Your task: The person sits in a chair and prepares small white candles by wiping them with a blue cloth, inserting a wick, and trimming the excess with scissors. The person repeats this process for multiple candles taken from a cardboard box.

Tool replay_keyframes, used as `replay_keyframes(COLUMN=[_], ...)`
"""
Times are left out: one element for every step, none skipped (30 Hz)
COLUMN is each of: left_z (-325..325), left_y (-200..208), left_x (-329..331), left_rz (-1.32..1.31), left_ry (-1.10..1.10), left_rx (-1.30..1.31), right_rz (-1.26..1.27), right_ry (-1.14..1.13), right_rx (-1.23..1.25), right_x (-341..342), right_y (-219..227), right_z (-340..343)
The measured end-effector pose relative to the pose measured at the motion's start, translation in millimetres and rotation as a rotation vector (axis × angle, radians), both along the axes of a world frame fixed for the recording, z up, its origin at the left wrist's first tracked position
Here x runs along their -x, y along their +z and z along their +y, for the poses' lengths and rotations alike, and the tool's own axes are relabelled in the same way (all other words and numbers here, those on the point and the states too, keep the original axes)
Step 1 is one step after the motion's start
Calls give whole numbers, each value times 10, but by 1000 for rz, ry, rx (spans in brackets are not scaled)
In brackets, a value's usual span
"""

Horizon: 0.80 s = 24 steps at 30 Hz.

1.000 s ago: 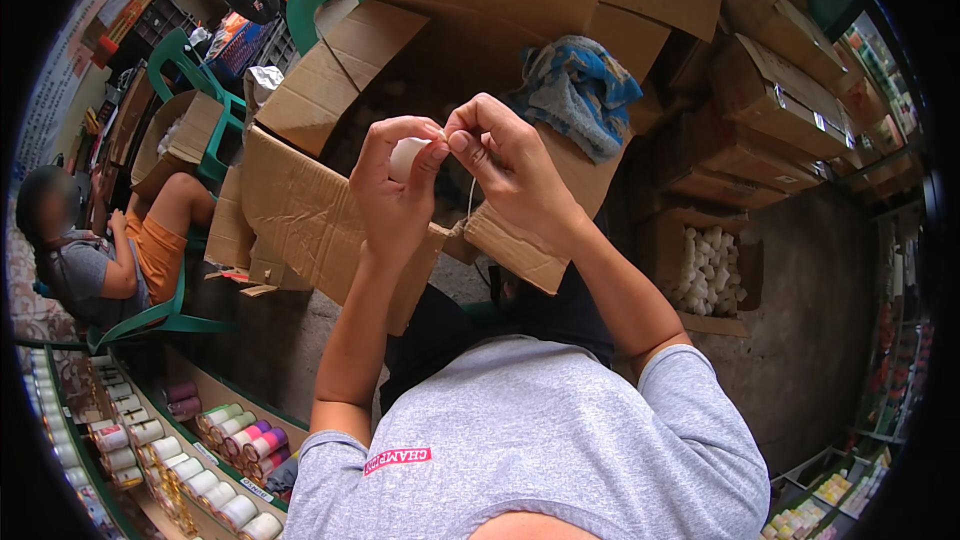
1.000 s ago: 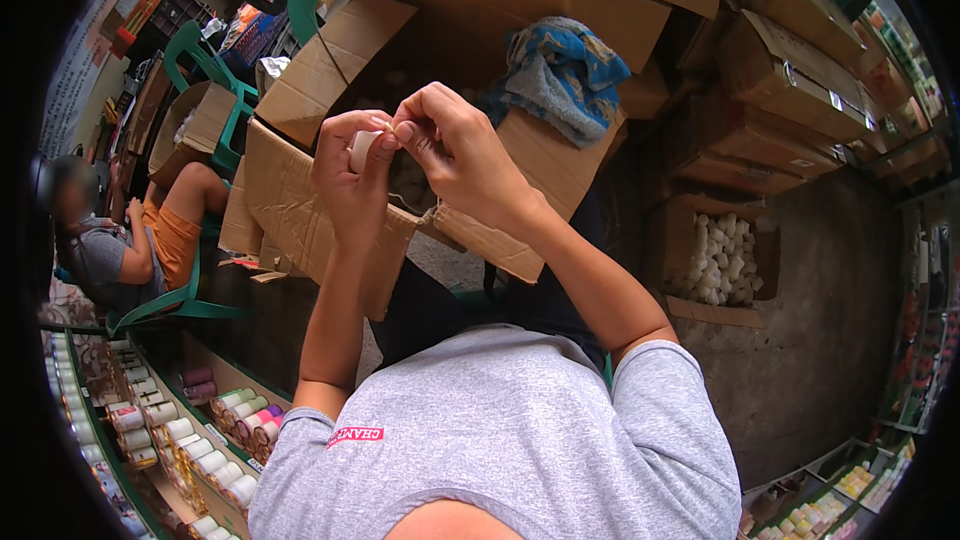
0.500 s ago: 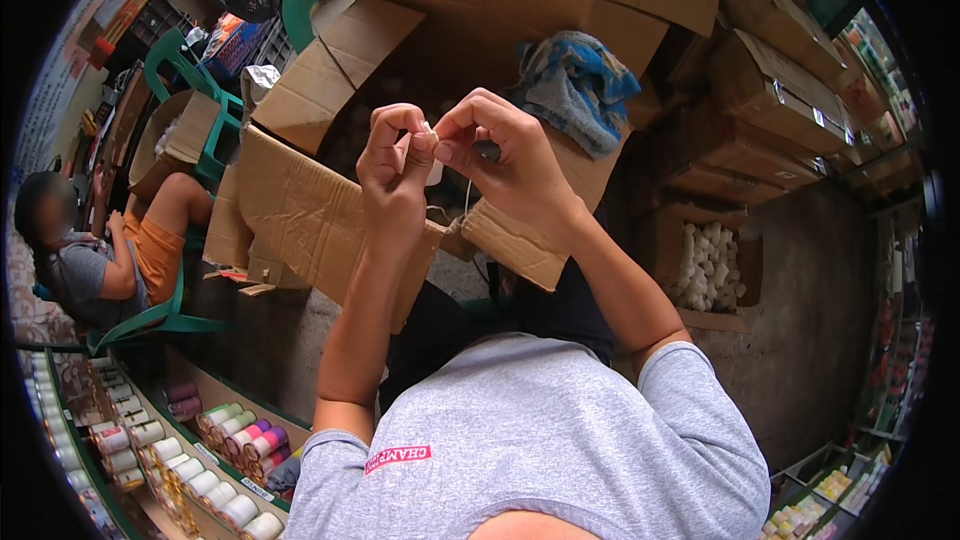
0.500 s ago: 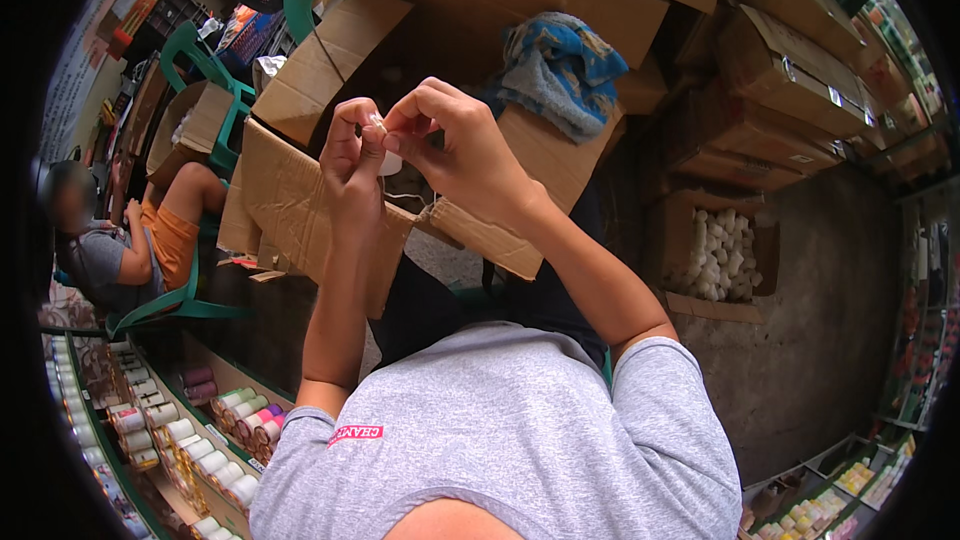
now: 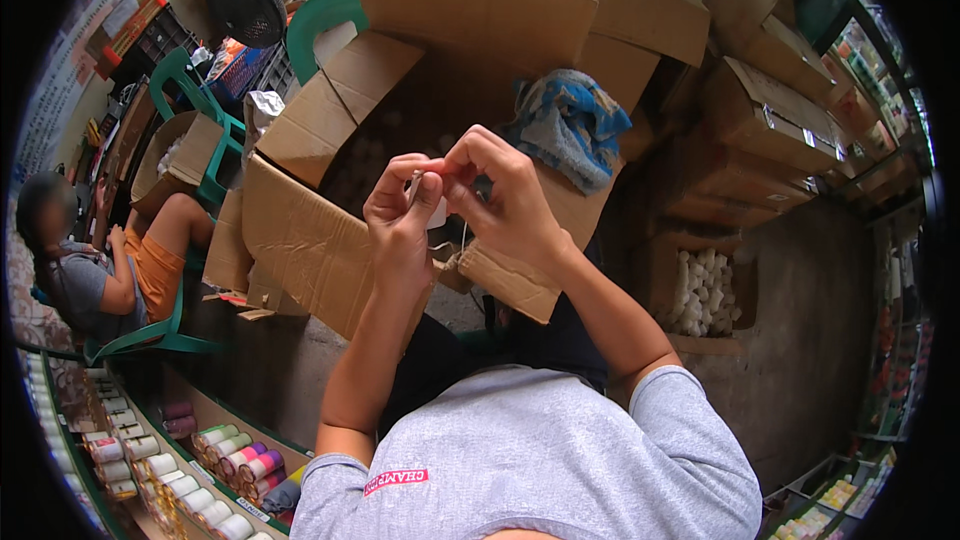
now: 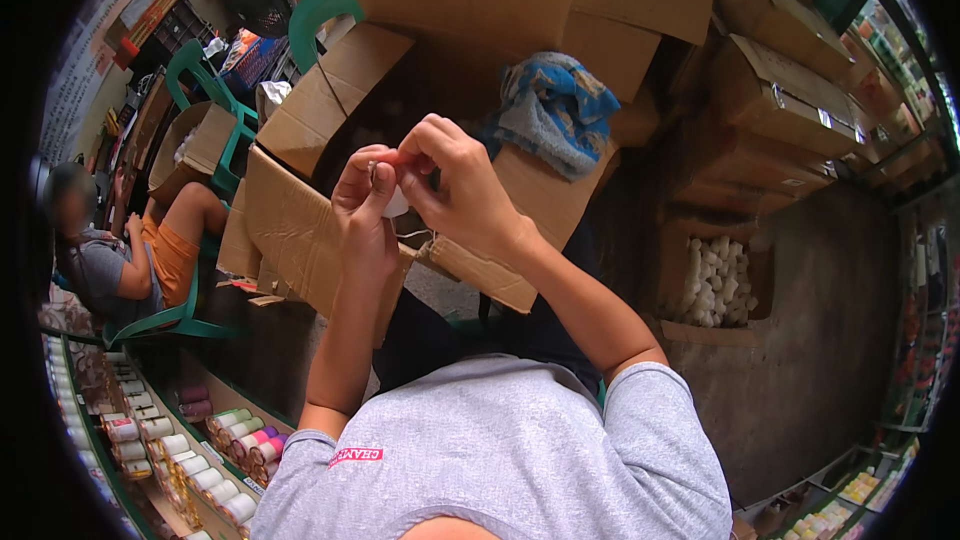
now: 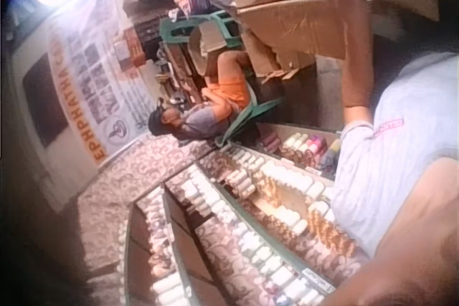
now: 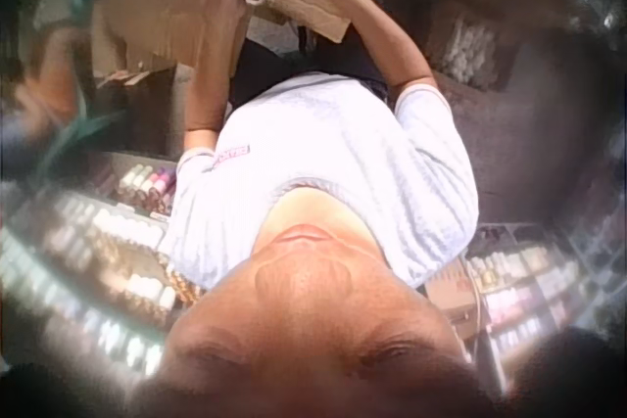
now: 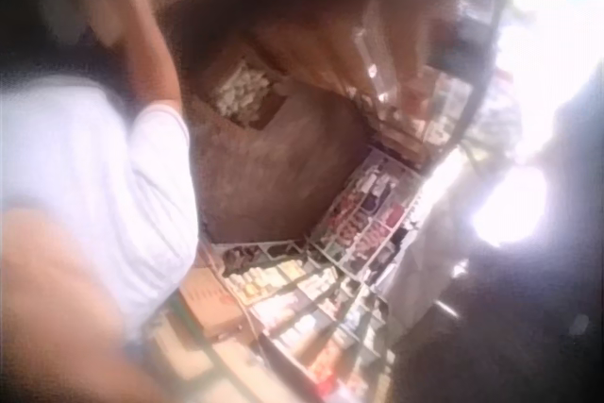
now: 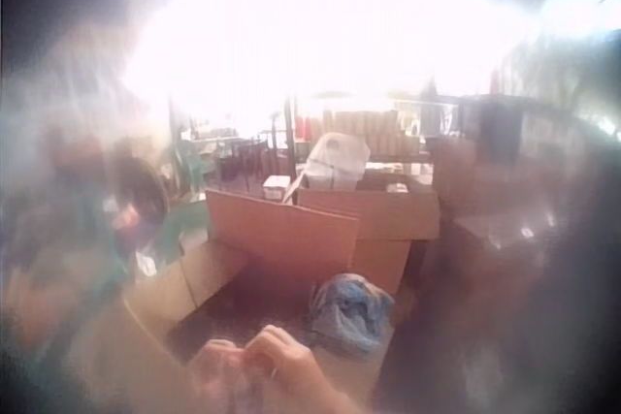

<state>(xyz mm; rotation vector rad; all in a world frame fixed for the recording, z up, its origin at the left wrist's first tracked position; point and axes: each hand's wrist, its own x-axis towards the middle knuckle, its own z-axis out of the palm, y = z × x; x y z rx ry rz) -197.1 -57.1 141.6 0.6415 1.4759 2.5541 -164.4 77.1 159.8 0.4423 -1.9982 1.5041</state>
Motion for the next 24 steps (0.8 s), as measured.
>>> replay_keyframes(left_z=[18,23,27,34,28,5,-27,-39,-34,-21,0,-53,-23,31,83,141,211,206,198,140,23,-69,-117,-157], left_y=[2,9,24,40,52,40,14,22,46,97,132,179,227,339,423,447,483,479,461,398,316,269,283,321], left_x=[22,14,24,49,63,85,117,138,161,197,246,377,446,495,526,532,477,488,508,541,552,573,583,589], left_rz=[21,-12,-26,-40,-54,-65,-77,-87,-95,-103,-111,20,40,56,77,95,142,122,103,43,-21,-85,-116,-147], left_ry=[30,24,26,29,31,7,-17,-40,12,64,116,73,135,194,250,235,206,147,88,2,-87,-176,-123,-70], left_rx=[-32,-74,-81,-87,-89,-112,-135,-158,-187,-216,-247,-274,-255,-238,-222,-103,-77,-114,-150,-106,-62,-18,-88,-157], right_rz=[34,80,94,106,119,123,126,131,67,4,-59,-99,-134,-172,-205,-89,-107,-125,-142,-97,-56,-14,23,-110], right_ry=[-11,-27,-28,-28,-30,-33,-36,-38,-26,-14,-2,-38,0,34,66,54,41,26,11,23,20,18,18,26], right_rx=[-47,-70,-87,-104,-117,-124,-130,-136,-98,-61,-26,-60,-75,-93,-110,-45,-35,-24,-13,50,6,-38,-81,-228], right_x=[26,32,41,58,65,72,79,91,99,104,123,182,213,245,287,398,433,460,476,477,497,536,536,438], right_y=[25,43,70,101,115,108,94,89,108,153,175,185,209,231,264,175,177,186,193,176,122,35,27,47], right_z=[6,-4,3,19,22,22,24,17,13,6,-1,8,0,-5,-13,-52,-42,-33,-29,-28,3,44,60,92])
